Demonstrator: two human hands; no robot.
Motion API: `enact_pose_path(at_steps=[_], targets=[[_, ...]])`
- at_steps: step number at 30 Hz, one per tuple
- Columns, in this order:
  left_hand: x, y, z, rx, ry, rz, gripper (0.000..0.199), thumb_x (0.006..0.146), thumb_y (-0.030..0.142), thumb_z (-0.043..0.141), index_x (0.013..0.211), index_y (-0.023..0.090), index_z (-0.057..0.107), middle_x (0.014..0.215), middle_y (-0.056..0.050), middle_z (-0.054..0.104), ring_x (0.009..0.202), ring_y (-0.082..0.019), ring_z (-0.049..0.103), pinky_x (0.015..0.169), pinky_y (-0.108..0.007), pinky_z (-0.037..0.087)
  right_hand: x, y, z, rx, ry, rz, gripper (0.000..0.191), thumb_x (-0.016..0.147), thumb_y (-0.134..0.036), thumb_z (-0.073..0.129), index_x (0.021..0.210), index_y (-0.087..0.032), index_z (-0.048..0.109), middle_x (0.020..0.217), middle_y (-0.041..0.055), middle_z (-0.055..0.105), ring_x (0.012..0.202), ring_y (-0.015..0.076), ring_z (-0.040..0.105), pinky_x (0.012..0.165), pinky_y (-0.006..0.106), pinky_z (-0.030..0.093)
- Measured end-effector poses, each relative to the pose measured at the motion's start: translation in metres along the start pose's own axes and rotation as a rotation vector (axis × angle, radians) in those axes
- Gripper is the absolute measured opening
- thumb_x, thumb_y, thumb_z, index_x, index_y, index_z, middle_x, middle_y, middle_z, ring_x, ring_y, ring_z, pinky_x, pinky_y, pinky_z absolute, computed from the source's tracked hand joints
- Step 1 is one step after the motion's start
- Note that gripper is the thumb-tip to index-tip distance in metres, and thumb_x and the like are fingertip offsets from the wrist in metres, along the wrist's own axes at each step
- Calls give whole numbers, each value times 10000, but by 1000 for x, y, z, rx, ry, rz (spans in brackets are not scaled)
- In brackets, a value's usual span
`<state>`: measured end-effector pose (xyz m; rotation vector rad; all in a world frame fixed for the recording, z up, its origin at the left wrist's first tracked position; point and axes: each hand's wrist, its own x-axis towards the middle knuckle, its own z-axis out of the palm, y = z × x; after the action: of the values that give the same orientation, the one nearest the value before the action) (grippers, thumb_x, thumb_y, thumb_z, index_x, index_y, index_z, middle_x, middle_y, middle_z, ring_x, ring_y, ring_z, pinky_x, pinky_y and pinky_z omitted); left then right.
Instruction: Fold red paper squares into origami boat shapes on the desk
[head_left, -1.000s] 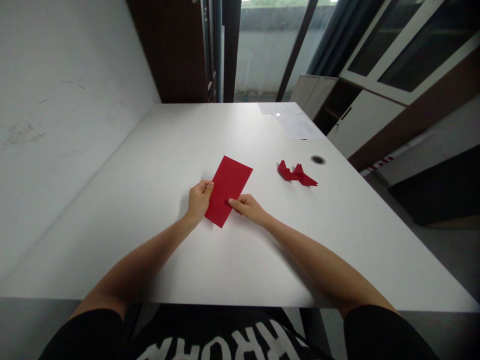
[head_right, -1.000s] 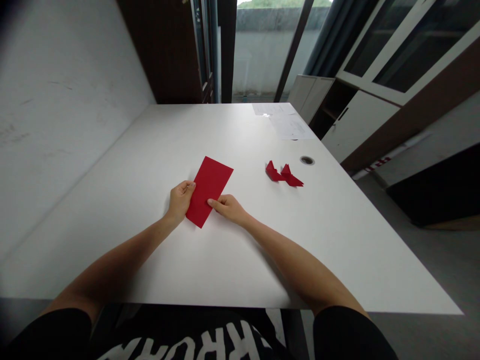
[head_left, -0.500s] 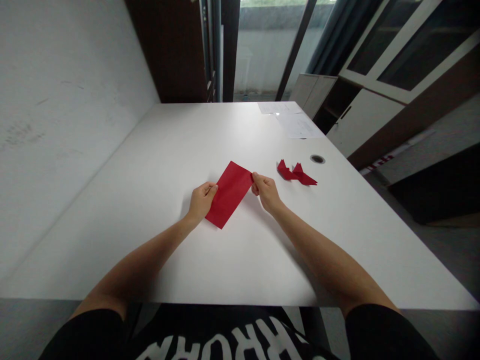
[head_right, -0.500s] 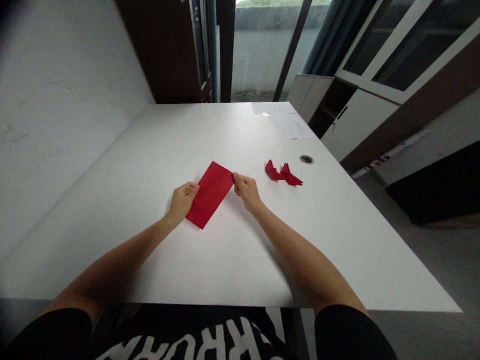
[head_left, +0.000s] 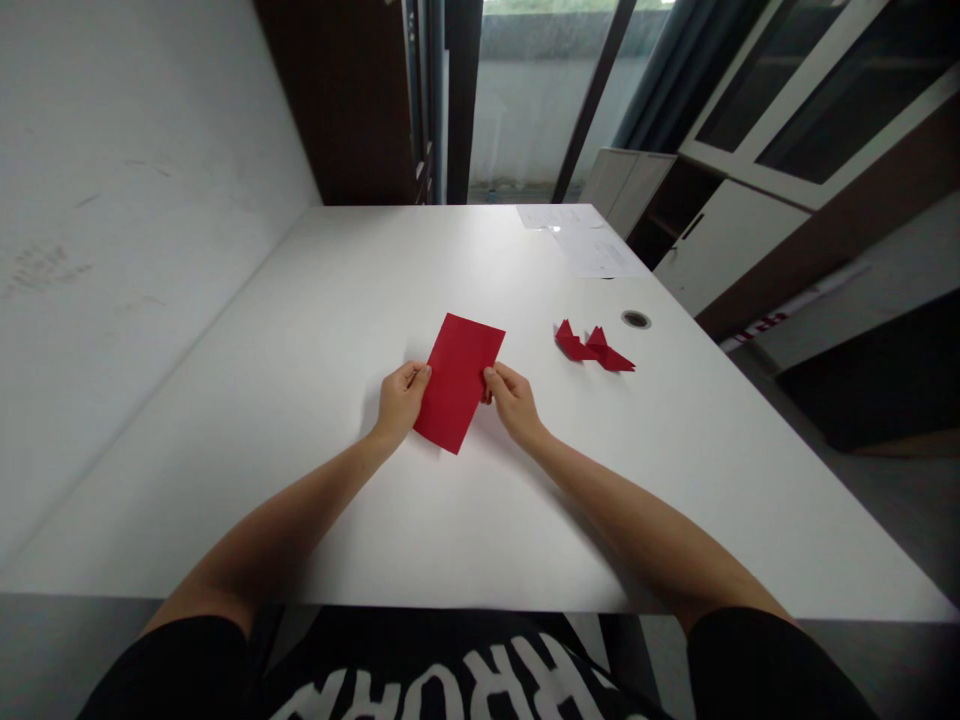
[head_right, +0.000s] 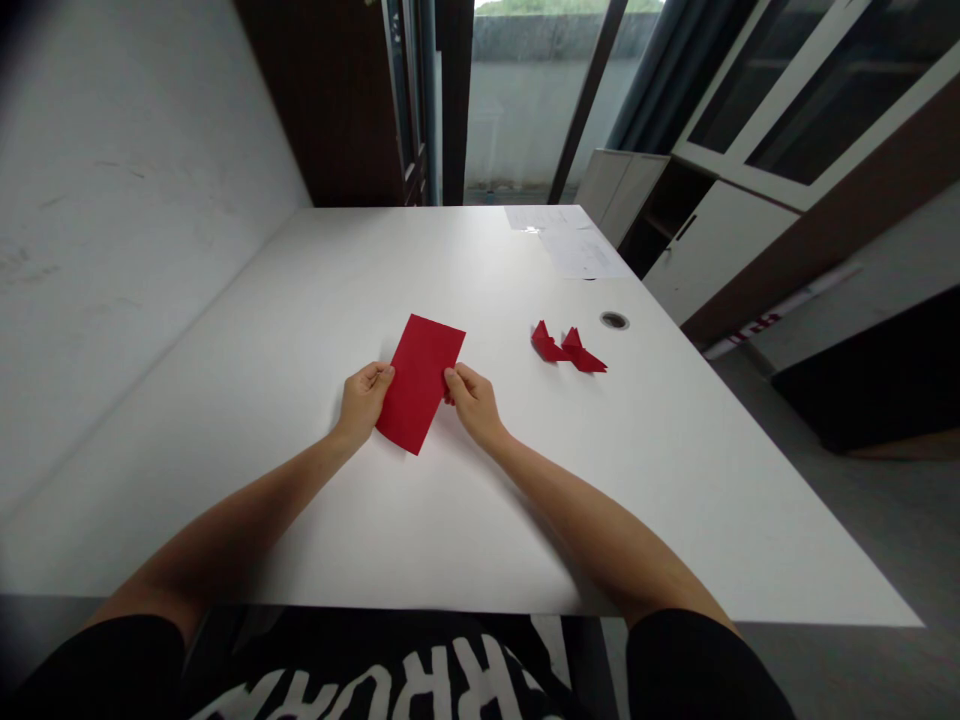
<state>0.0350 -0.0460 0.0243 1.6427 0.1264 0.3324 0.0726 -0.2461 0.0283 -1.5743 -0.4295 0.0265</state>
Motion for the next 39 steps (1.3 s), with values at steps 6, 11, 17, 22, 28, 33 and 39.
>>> enact_pose_path(at_steps=[6,11,17,22,28,33,39], targets=[[2,1,2,43,-146,-53,198,881,323,573,755,186,640,674,13,615,620,-126,570,629,-239,454,11,5,-15,-133,129,-16,406,952,-569,528,741,-223,528,688,-13,516,658,155,474,621,280,388],[11,13,-6,25,-66,32,165,873,334,608,952,196,652,834,-4,673,732,-135,609,686,-238,472,13,-4,-19,-225,-157,72,358,957,-490,504,729,-214,527,662,-26,507,624,140,443,581,264,345],[12,21,-11,158,-342,24,204,861,389,654,850,189,689,762,-14,676,697,-153,603,638,-249,460,5,-16,-13,-295,-500,32,321,947,-416,507,709,-205,547,625,-41,507,594,120,419,568,247,319],[6,23,-7,203,-352,27,188,853,353,632,770,190,675,703,-2,656,638,-141,572,578,-237,424,3,-14,-10,-273,-396,-6,234,933,-391,541,816,-207,624,710,-22,603,648,135,486,620,256,376],[2,20,-3,261,-426,34,180,841,317,612,729,192,675,671,1,650,621,-144,576,562,-239,413,2,-15,-9,-269,-403,-23,193,933,-346,547,860,-205,658,758,-8,654,667,141,521,664,270,412],[-2,22,0,373,-431,99,215,860,334,601,728,197,701,640,6,636,590,-139,538,553,-245,373,0,-16,-6,-292,-406,-49,198,936,-345,547,862,-206,668,760,-5,669,675,144,544,675,273,424],[1,27,-3,435,-310,179,191,851,303,597,746,201,721,651,4,633,607,-139,521,579,-256,365,3,-17,-10,-294,-371,-52,208,932,-355,546,833,-204,649,736,-9,647,662,140,526,658,270,412]])
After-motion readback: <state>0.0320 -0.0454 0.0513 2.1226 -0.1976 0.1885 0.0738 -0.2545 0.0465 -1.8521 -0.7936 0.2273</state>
